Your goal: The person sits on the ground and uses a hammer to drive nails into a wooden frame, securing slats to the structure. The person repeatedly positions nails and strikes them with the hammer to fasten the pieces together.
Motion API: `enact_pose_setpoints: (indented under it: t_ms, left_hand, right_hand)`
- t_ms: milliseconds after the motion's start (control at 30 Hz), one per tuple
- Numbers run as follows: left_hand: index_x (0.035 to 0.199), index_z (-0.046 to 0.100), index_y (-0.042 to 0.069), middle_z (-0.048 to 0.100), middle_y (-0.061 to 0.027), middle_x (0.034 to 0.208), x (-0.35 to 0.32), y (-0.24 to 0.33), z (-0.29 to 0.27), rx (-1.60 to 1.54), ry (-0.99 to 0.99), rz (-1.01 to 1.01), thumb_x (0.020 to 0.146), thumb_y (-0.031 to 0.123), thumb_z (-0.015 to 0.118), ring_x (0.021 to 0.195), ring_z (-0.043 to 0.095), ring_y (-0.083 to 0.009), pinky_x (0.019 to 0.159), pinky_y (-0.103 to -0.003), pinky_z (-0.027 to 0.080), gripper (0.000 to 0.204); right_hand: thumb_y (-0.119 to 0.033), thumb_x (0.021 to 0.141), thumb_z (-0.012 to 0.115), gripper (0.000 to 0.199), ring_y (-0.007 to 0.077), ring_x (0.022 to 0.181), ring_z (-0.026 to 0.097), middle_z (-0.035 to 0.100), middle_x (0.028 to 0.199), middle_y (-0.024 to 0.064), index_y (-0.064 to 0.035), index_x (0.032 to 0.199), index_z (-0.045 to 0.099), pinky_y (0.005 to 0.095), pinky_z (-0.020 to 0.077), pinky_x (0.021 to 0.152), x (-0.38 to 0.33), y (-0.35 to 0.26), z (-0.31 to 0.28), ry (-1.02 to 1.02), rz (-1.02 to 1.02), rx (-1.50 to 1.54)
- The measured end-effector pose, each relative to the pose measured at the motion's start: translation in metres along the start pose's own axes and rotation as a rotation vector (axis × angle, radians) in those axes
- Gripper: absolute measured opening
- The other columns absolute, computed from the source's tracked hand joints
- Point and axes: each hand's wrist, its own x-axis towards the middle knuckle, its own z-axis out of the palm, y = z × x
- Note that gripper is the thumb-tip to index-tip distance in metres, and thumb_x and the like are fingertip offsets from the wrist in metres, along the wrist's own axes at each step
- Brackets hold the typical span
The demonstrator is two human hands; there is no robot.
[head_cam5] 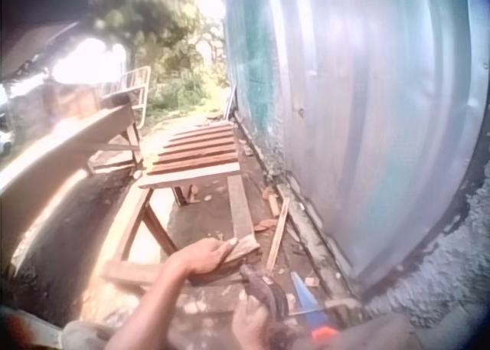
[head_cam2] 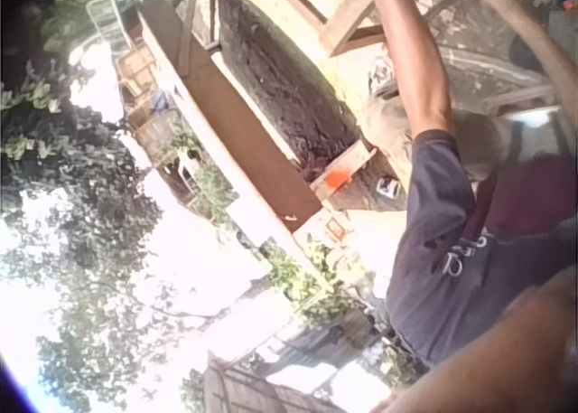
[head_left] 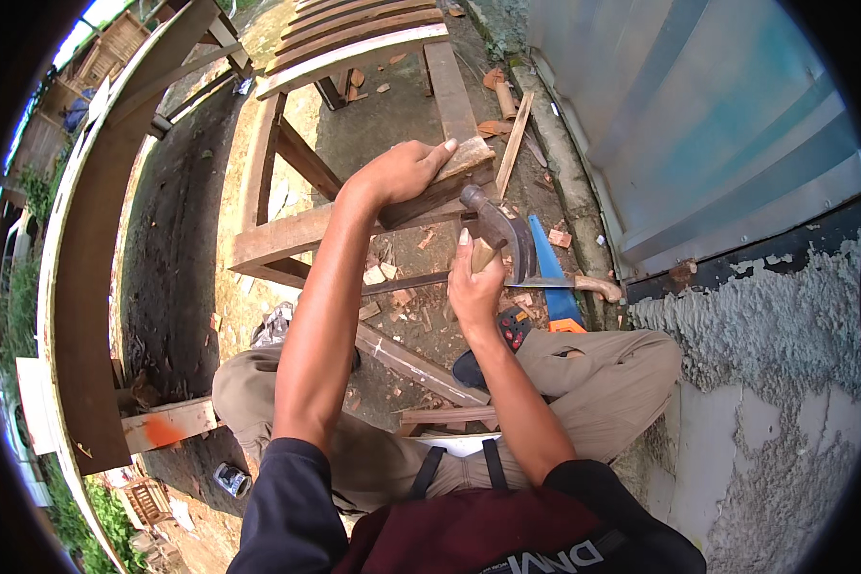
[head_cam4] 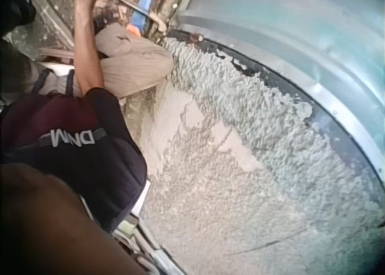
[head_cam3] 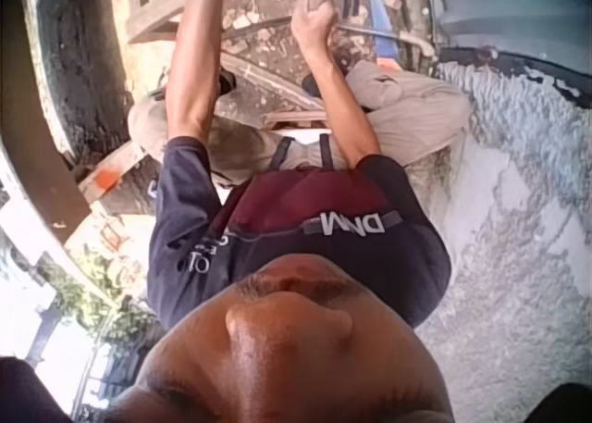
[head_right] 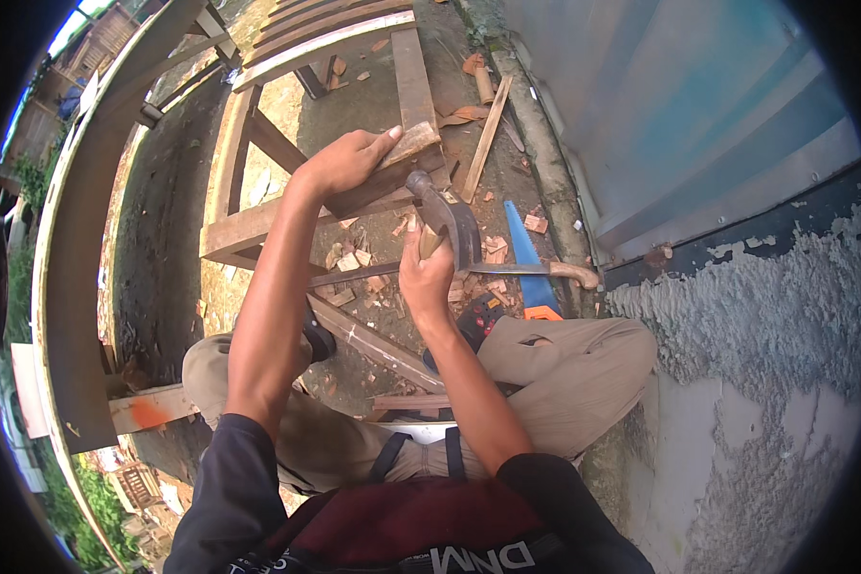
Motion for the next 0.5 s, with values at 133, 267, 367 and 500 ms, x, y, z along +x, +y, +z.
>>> enact_pose_setpoints:
  t_ms: [133,267,367,500]
  left_hand:
    - [0.105,0.07,-0.006,0.068,-0.0347,0.102,-0.004,0.009,-0.005,0.018,-0.048,-0.045,0.105,0.055,0.036,0.101,0.065,-0.0494,0.093,-0.049,0.049,0.07]
    - [0.096,0.068,-0.008,0.069,-0.0281,0.084,0.003,0.0,-0.001,0.042,-0.002,-0.029,0.104,0.06,0.037,0.082,0.068,-0.0346,0.083,-0.045,0.05,0.076]
    - [0.102,0.069,-0.007,0.071,-0.0263,0.086,0.007,-0.002,0.0,-0.016,-0.034,-0.04,0.104,0.059,0.037,0.084,0.068,-0.0316,0.083,-0.044,0.05,0.074]
    - [0.099,0.07,-0.008,0.067,-0.0355,0.096,0.002,0.001,0.003,0.021,0.018,-0.017,0.105,0.056,0.035,0.095,0.066,-0.0485,0.09,-0.049,0.049,0.073]
  right_hand:
    - [-0.023,0.106,0.055,0.025,0.008,0.048,0.043,0.046,0.062,-0.0009,-0.0076,0.088,0.046,0.0268,0.0404,0.044,-0.01,-0.033,-0.016,0.11,0.137,0.287]
    - [-0.018,0.105,0.054,0.027,0.0083,0.053,0.046,0.047,0.063,-0.0007,-0.0075,0.082,0.046,0.0263,0.0413,0.048,-0.011,-0.009,-0.006,0.122,-0.049,0.11]
    - [-0.017,0.104,0.056,0.025,0.0071,0.049,0.046,0.046,0.061,-0.0039,-0.0084,0.082,0.048,0.0269,0.0393,0.045,-0.007,0.009,-0.009,0.041,0.075,-0.15]
    - [-0.015,0.104,0.055,0.025,0.0057,0.049,0.045,0.045,0.059,-0.0023,-0.0055,0.083,0.048,0.0243,0.0386,0.045,-0.01,-0.054,-0.009,0.147,-0.051,0.318]
